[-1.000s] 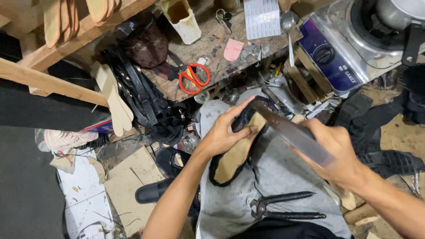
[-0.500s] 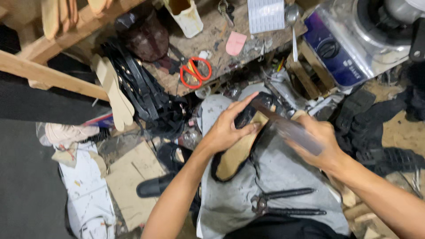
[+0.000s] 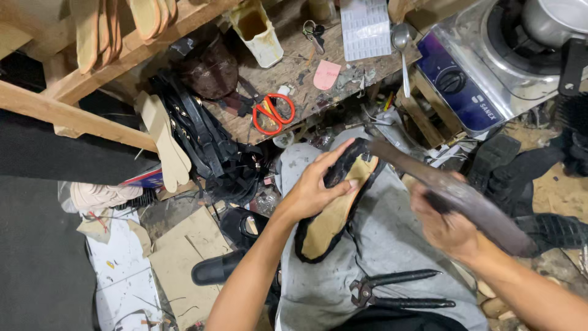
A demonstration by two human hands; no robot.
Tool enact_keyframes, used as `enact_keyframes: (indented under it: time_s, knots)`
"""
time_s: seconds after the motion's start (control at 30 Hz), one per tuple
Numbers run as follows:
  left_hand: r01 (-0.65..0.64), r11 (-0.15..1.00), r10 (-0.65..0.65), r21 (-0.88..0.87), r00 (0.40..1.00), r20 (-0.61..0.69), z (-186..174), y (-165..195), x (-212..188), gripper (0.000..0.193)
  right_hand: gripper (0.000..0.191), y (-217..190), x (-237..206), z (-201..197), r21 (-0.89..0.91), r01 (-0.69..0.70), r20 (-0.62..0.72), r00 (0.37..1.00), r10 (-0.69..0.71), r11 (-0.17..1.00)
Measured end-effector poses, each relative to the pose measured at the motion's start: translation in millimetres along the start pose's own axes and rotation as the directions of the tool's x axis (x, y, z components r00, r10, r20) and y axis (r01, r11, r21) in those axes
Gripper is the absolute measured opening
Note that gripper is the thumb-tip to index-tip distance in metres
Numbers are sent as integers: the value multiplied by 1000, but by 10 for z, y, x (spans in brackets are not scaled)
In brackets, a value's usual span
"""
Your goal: The person sits on the floor and hammers a black shoe upper over an insole with a cobbler's hammer, repositioning the shoe repeatedly. They then attach and press a decorative buckle strap onto the shoe, trim excess material with scissors, and place the finished shoe on a shelf with other completed shoes.
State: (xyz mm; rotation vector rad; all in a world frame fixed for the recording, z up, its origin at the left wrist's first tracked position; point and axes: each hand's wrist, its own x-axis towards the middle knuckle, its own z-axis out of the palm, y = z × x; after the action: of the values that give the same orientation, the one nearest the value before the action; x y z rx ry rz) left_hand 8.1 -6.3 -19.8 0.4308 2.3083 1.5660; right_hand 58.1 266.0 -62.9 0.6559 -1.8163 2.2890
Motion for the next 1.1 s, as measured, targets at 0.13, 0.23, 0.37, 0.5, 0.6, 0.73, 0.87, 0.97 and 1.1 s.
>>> enact_keyframes:
  time_s: [0.13,0.23,0.37,0.5,0.6,0.73,0.87,0.97,1.1]
  knots:
    - [-92,995,91,-30,995,-36,12,-34,-2,82,17,30,-1,113,-528,44,-11,998,-58,848]
    - [-98,991,91,-96,993,-74,56,-30,-32,81,23,-140,-39,205,-599,-289,-194,957,214,747]
    - [-89,930,37,-357,988,-149,113,55,-182,82,21,-433,-184,300,-148,-444,-360,856,370,884]
    - [-256,856,114,-449,941,-320,109,288,-405,83,31,-484,-392,317,80,-290,-370,880,299,954]
    - [-395,871,241,-292,862,-446,40,558,-527,86,26,-324,-507,340,137,-396,-400,816,416,908]
    - [-514,851,490,112,697,-524,-125,845,-598,89,27,-102,-590,392,50,-485,-387,797,465,873]
    - [-444,831,556,334,656,-511,-173,919,-643,93,25,-35,-585,393,54,-501,-355,799,486,864]
    - [-418,853,523,314,680,-514,-135,882,-690,97,24,-47,-553,380,52,-532,-361,779,513,845]
    - [-434,848,529,304,673,-517,-96,825,-770,96,20,-63,-521,420,13,-534,-361,786,502,845]
